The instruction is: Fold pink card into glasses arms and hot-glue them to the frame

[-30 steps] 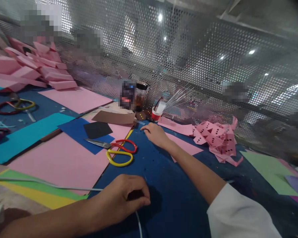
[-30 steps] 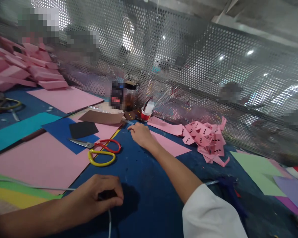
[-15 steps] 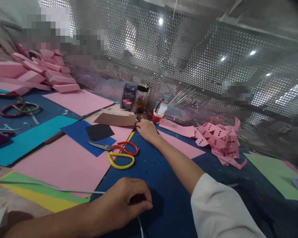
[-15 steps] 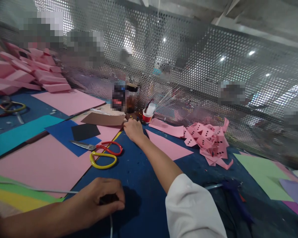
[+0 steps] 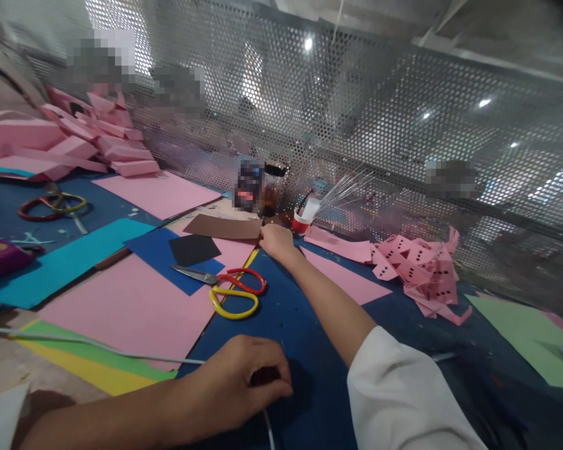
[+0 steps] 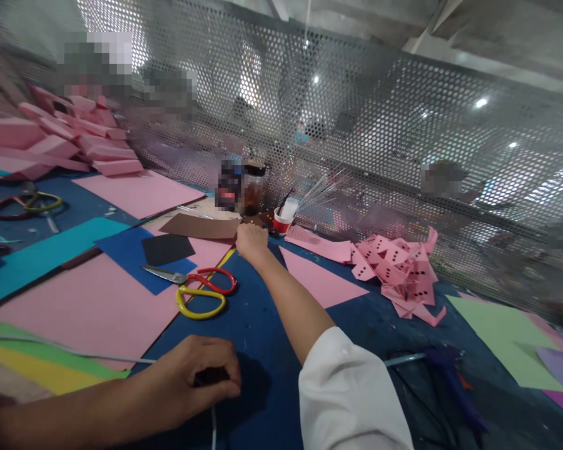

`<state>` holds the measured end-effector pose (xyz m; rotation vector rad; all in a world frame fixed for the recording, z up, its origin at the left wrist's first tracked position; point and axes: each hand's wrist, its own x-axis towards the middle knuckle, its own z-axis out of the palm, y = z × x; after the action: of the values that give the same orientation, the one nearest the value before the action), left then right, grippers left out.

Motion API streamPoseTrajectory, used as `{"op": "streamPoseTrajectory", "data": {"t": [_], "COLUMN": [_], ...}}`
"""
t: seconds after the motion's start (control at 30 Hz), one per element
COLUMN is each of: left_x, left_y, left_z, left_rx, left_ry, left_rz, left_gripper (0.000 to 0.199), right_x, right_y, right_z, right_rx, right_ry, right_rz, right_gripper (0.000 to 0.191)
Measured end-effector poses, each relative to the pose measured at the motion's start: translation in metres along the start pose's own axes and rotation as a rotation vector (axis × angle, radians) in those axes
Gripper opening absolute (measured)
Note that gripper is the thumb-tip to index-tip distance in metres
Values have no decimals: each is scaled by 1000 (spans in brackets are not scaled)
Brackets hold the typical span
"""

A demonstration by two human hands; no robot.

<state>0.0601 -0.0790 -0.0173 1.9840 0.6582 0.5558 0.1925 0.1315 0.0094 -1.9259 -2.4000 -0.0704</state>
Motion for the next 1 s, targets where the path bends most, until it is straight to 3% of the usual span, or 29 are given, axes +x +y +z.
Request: {"op": "streamPoseTrajectory", "data": {"t": [0.17,0.3,0.53,0.8,1.0], "left_x": [0,0,1,1,0], "left_y": [0,2,2,0,1], "left_z": [-1,-2,-2,-2,-1], "left_rx": [-4,-10,-12,6,-2], "left_ry": [-8,-14,-10,-14,-18], "left_rz": [-12,-19,-33,-20,-17], "left_gripper": [9,8,8,9,8], "right_x": [1,3,9,1,4], "right_y": [2,8,21,15,4], "right_z": [1,3,1,7,3], "right_rx": [55,131,261,178,133], "right_ry": [-24,-3,33,22,3], "right_rz": [10,-4,-111,-21,45], "right_gripper": [34,24,33,16,21]}}
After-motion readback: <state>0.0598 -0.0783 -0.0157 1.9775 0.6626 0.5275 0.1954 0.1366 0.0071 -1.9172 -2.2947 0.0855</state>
